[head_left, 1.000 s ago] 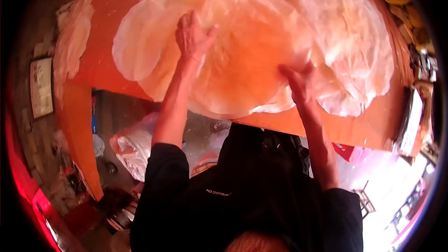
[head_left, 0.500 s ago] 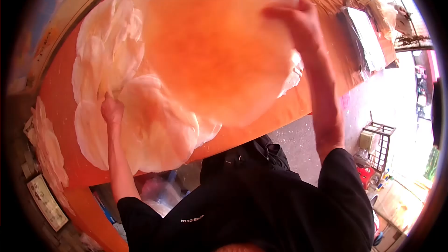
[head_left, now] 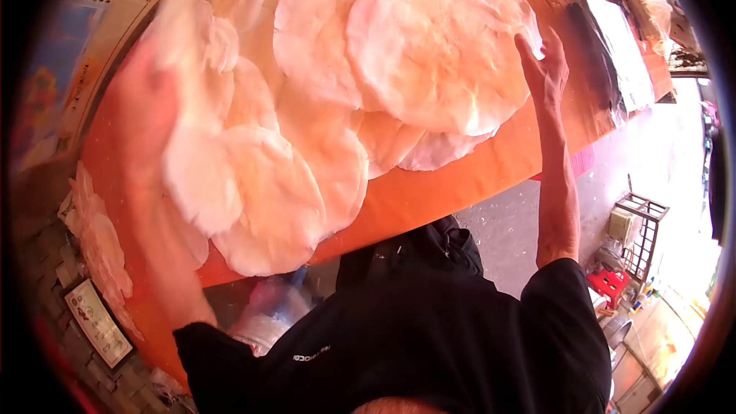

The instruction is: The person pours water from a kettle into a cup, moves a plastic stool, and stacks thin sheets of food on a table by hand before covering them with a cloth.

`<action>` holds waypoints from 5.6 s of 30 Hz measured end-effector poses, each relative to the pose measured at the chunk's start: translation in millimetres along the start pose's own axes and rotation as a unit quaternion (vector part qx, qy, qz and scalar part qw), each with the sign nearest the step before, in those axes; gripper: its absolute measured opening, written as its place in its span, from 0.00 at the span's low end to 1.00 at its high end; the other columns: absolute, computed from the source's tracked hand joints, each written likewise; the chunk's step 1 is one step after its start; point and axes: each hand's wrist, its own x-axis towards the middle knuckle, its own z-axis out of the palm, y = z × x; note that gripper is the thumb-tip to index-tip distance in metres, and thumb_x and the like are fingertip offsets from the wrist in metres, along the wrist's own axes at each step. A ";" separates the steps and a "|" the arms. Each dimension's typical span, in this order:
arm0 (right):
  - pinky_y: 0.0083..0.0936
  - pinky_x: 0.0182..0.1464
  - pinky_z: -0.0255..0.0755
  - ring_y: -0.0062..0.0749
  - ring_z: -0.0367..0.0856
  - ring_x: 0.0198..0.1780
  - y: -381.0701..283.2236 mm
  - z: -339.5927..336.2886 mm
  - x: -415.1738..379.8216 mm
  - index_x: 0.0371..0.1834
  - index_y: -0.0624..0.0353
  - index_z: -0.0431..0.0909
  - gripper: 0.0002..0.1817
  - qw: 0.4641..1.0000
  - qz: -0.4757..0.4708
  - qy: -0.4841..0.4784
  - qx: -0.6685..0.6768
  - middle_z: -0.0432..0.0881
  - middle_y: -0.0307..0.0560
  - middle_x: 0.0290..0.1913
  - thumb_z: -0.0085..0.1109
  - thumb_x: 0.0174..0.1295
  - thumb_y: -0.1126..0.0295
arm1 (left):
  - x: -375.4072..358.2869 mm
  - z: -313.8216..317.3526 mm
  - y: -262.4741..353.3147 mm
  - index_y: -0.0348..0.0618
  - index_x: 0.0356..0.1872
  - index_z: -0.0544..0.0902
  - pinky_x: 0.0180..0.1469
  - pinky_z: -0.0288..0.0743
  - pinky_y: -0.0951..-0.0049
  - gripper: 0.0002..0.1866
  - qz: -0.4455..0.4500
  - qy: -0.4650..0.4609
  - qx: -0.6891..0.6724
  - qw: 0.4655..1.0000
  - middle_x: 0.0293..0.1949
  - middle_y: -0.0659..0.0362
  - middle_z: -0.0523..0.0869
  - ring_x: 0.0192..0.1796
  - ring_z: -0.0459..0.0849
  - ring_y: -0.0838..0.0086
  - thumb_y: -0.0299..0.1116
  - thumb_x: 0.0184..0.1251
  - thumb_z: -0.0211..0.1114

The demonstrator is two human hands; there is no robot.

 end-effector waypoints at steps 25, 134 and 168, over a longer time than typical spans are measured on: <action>0.25 0.28 0.76 0.31 0.79 0.22 -107.9 43.6 -307.6 0.51 0.70 0.74 0.27 0.685 0.462 -0.452 0.336 0.83 0.50 0.32 0.73 0.54 0.63 | -346.5 157.4 -71.0 0.34 0.68 0.67 0.66 0.65 0.47 0.39 -0.041 -0.117 0.096 0.988 0.67 0.36 0.66 0.66 0.68 0.39 0.37 0.55 0.71; 0.35 0.48 0.81 0.39 0.86 0.43 -107.8 21.3 -60.7 0.64 0.66 0.71 0.36 0.842 0.243 -0.325 0.355 0.85 0.56 0.43 0.58 0.67 0.44 | 45.4 3.3 -46.0 0.34 0.41 0.82 0.37 0.76 0.62 0.09 0.133 -0.085 -0.006 0.987 0.32 0.43 0.85 0.35 0.86 0.52 0.22 0.61 0.58; 0.22 0.34 0.77 0.29 0.83 0.30 -183.7 63.0 -185.0 0.64 0.70 0.68 0.29 0.832 0.112 -0.450 0.305 0.85 0.53 0.36 0.60 0.57 0.76 | -172.2 147.3 -59.5 0.36 0.49 0.81 0.44 0.82 0.61 0.18 0.097 0.057 -0.252 0.961 0.40 0.49 0.85 0.42 0.86 0.55 0.33 0.60 0.70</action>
